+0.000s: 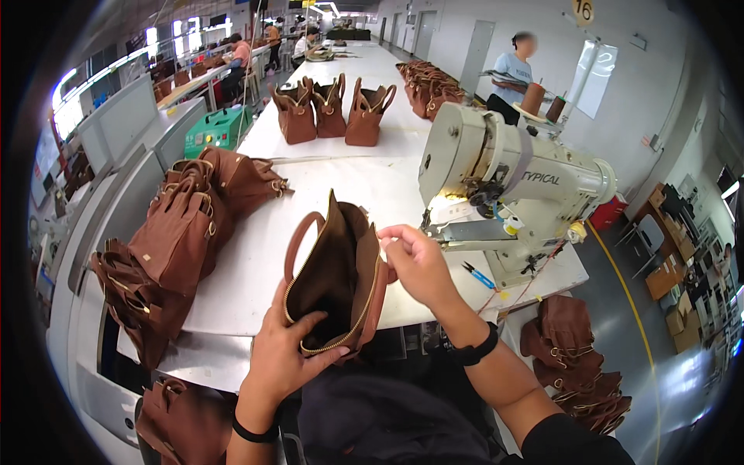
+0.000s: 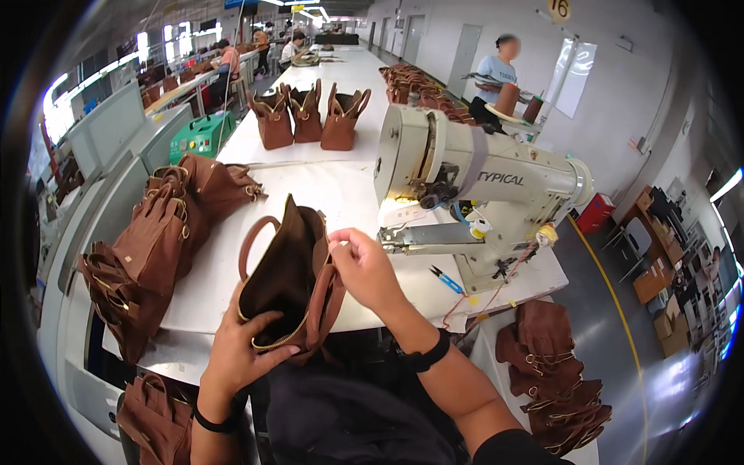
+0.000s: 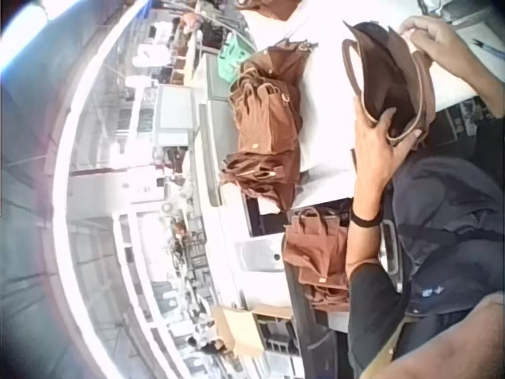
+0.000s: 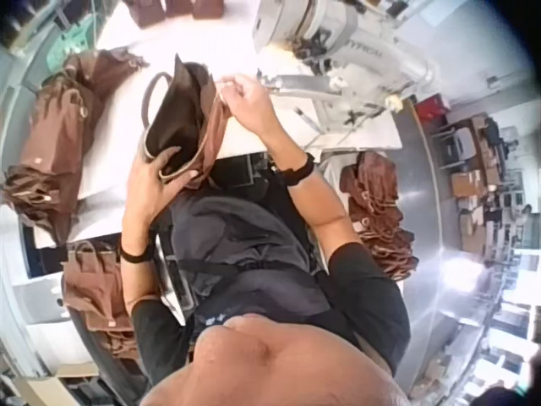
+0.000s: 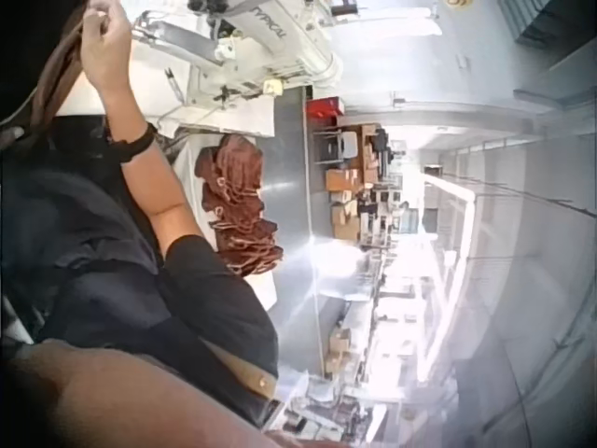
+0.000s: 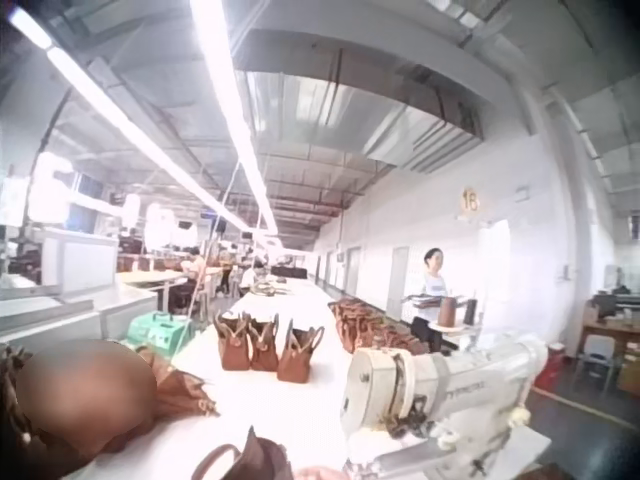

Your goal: The person sews a zipper onto a brown handbag using an industrial sewing machine. They align the zipper, guide the bag under the needle, and trim excess thread with scissors. The person repeats this process for multiple bags, inspecting the stitching and adjusting the hardware.

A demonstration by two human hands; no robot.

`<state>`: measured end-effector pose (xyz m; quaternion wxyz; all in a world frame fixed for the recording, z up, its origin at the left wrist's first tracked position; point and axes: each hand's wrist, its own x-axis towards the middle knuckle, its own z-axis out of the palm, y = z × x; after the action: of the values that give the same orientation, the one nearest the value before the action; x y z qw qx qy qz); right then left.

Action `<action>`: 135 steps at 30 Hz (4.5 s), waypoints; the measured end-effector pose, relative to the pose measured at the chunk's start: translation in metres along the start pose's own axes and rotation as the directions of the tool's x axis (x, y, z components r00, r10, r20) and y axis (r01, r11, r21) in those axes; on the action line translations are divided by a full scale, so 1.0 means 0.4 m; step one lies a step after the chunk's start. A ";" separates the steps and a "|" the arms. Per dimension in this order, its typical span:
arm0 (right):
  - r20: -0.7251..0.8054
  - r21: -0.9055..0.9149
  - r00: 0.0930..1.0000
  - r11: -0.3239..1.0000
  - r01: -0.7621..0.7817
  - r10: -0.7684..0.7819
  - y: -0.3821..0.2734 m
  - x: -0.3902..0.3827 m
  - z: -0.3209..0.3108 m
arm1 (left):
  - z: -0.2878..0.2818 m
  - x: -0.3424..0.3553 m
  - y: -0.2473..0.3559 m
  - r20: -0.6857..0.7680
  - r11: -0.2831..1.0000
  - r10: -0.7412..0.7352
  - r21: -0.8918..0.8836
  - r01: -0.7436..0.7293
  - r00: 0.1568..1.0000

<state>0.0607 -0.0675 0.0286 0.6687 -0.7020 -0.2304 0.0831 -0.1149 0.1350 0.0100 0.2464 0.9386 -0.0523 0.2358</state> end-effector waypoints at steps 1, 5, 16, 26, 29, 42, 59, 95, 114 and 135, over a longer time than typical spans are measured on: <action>-0.015 -0.007 1.000 1.000 0.025 -0.025 0.005 -0.009 -0.007 | -0.003 0.012 0.009 0.016 0.998 0.033 0.056 -0.033 0.999; -0.024 -0.095 0.999 0.995 0.043 -0.046 0.075 -0.064 -0.057 | -0.027 0.081 -0.006 0.000 0.989 -0.142 -0.033 0.142 0.990; -0.208 -0.187 0.956 0.951 -0.245 0.205 0.418 -0.150 -0.291 | 0.236 0.657 -0.207 -0.282 0.998 -0.025 0.040 0.038 0.959; -0.162 -0.294 0.966 0.925 -0.241 0.200 0.437 -0.180 -0.309 | 0.637 1.147 -0.194 0.034 0.947 -0.310 -0.079 0.311 0.950; -0.147 -0.409 0.979 0.893 -0.187 0.138 0.466 -0.204 -0.323 | 0.710 1.247 -0.168 0.006 0.904 -0.384 -0.203 0.377 0.924; -0.232 -0.308 0.918 0.871 -0.382 0.321 0.406 -0.195 -0.290 | 0.845 1.426 -0.290 -0.249 0.934 -0.358 -0.097 0.344 0.900; -0.205 -0.175 0.974 0.976 -0.130 0.093 0.428 -0.168 -0.285 | 0.392 0.825 -0.363 -0.182 0.932 -0.201 -0.338 0.130 0.963; -0.310 -0.123 0.946 0.991 0.054 -0.090 0.454 -0.185 -0.276 | 0.241 0.078 -0.268 -0.124 0.920 -0.386 -0.119 0.373 0.914; -0.323 -0.083 0.942 0.994 0.073 -0.096 0.460 -0.189 -0.281 | -0.104 0.402 -0.533 -0.329 0.455 -0.320 0.769 0.449 0.888; -0.301 -0.182 0.935 0.974 0.136 -0.187 0.459 -0.190 -0.289 | -0.569 0.508 -0.455 -0.798 0.926 -0.323 -0.377 -0.004 0.509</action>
<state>0.0820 -0.2044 -0.1549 0.6438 -0.7356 -0.1832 -0.1045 0.0087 0.4086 0.2001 0.4148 0.6488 0.1236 0.6259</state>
